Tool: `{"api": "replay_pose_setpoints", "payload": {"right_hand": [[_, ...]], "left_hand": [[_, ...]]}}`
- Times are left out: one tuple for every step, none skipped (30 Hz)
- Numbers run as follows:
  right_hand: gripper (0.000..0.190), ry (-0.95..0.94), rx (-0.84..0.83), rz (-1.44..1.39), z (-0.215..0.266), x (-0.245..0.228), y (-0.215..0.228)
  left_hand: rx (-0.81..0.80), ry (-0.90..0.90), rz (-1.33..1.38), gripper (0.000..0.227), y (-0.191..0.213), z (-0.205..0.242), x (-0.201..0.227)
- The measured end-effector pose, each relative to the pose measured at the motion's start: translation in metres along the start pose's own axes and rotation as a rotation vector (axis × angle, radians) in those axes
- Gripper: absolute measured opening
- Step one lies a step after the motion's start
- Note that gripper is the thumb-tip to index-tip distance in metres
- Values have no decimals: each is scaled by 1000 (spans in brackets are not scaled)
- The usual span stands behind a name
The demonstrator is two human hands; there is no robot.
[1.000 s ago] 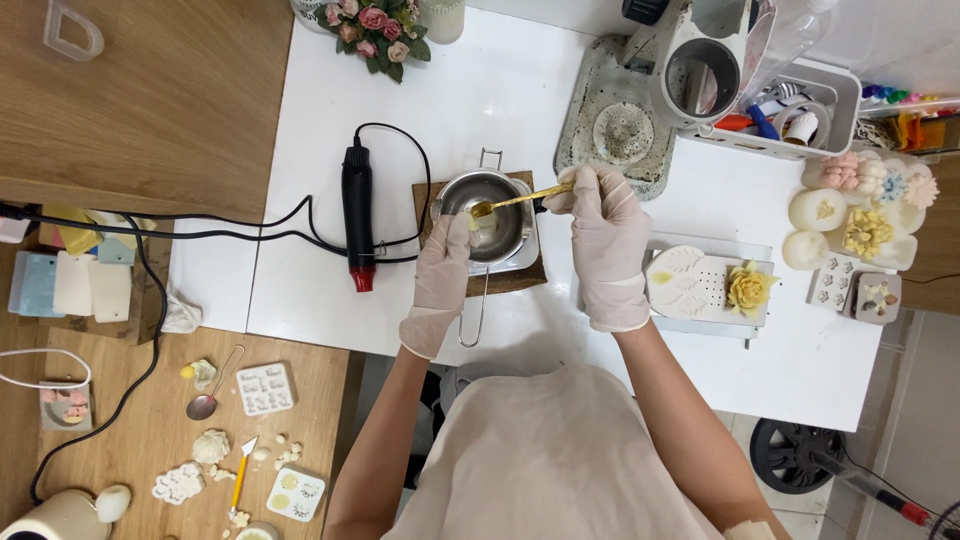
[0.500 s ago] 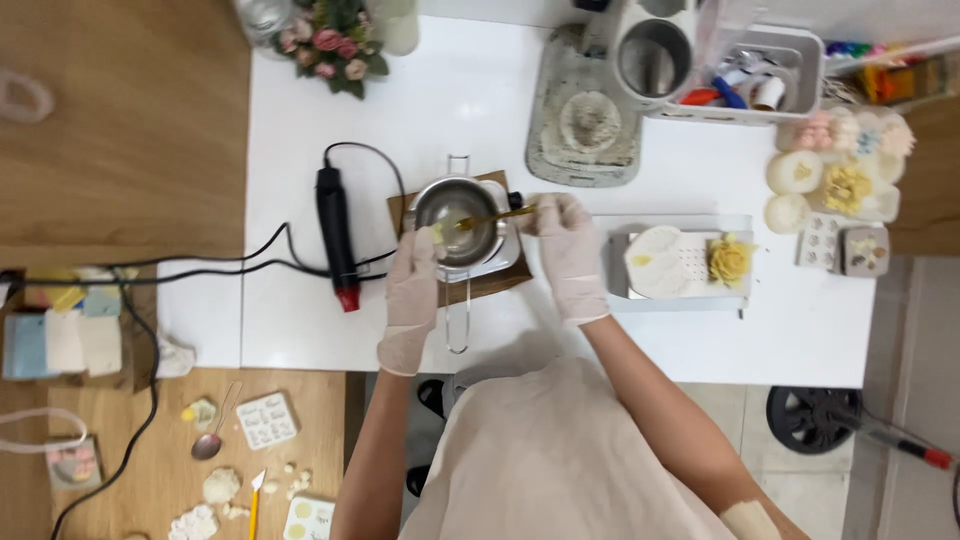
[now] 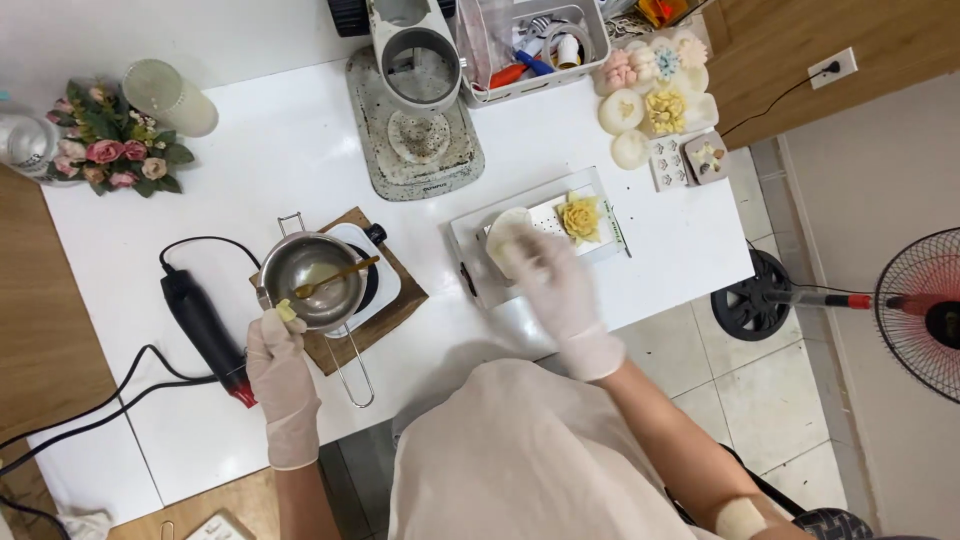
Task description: The recorder is assembling a decorative soap rose by dipping prepared soap petals into melted liquid soap and layering them.
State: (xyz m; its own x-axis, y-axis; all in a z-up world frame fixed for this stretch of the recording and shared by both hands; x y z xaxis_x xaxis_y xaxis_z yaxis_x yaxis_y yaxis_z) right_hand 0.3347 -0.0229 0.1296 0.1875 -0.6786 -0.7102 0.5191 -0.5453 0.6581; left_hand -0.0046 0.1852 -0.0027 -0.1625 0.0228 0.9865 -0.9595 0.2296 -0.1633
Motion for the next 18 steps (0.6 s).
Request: {"api": "replay_pose_setpoints", "payload": {"right_hand": [[37, -1, -2, -4, -21, 15, 22], [48, -40, 84, -63, -43, 34, 55], [59, -83, 169, -122, -61, 55, 85], [59, -87, 166, -127, -72, 70, 90], [67, -173, 71, -137, -88, 92, 89], [74, -259, -25, -147, -102, 114, 87], [74, -262, -28, -151, -104, 116, 84], [77, -326, -147, -187, -105, 122, 69], [79, -389, -267, -220, -105, 127, 56], [79, -391, -269, -220, -108, 131, 54], [80, -418, -296, -249, -112, 136, 48], [80, -445, -323, -279, -114, 140, 41], [80, -445, -326, -279, -114, 138, 41], [81, -431, -334, -286, -113, 134, 40], [81, -415, -341, -292, -114, 130, 40], [81, -413, -345, -292, -115, 128, 40], [81, -404, -352, -291, -115, 127, 40], [81, -395, -359, -289, -116, 125, 39]], "left_hand": [[-1, -1, -4, 29, -3, -1, 5], [2, 3, 13, 28, -7, -2, 9], [4, 9, 28, 27, -9, -2, 14], [2, 9, 21, 27, -9, -2, 19], [-20, 13, -16, 28, -13, -3, 21], [-41, 17, -54, 28, -17, -4, 24], [-42, 16, -59, 28, -18, -3, 27], [-35, 14, -56, 27, -18, -3, 30], [-27, 13, -51, 26, -19, -2, 32], [-26, 15, -54, 26, -19, 0, 31], [-24, 8, -79, 26, -17, 0, 31], [-22, 2, -104, 26, -15, 1, 32], [-20, 1, -107, 26, -15, 2, 33], [-20, -1, -107, 27, -15, 3, 34], [-18, -4, -106, 28, -16, 3, 35], [-15, -6, -107, 28, -16, 3, 36], [-14, -4, -126, 28, -17, 4, 38], [-13, -3, -145, 28, -17, 5, 39]]}}
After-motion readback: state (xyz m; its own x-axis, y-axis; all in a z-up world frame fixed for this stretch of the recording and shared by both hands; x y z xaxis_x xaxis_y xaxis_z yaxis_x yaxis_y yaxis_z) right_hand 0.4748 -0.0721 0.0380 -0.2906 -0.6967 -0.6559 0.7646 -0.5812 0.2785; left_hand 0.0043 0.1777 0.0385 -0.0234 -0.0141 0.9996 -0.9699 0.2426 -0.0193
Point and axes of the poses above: each hand's wrist, its own z-axis away from the middle knuckle, its own y-axis out of the back of the hand, x = y × z, the point moved 10 cm from there along -z, towards the middle knuckle, and after that the axes turned 15 degrees about -y, right-handed, at the moved point
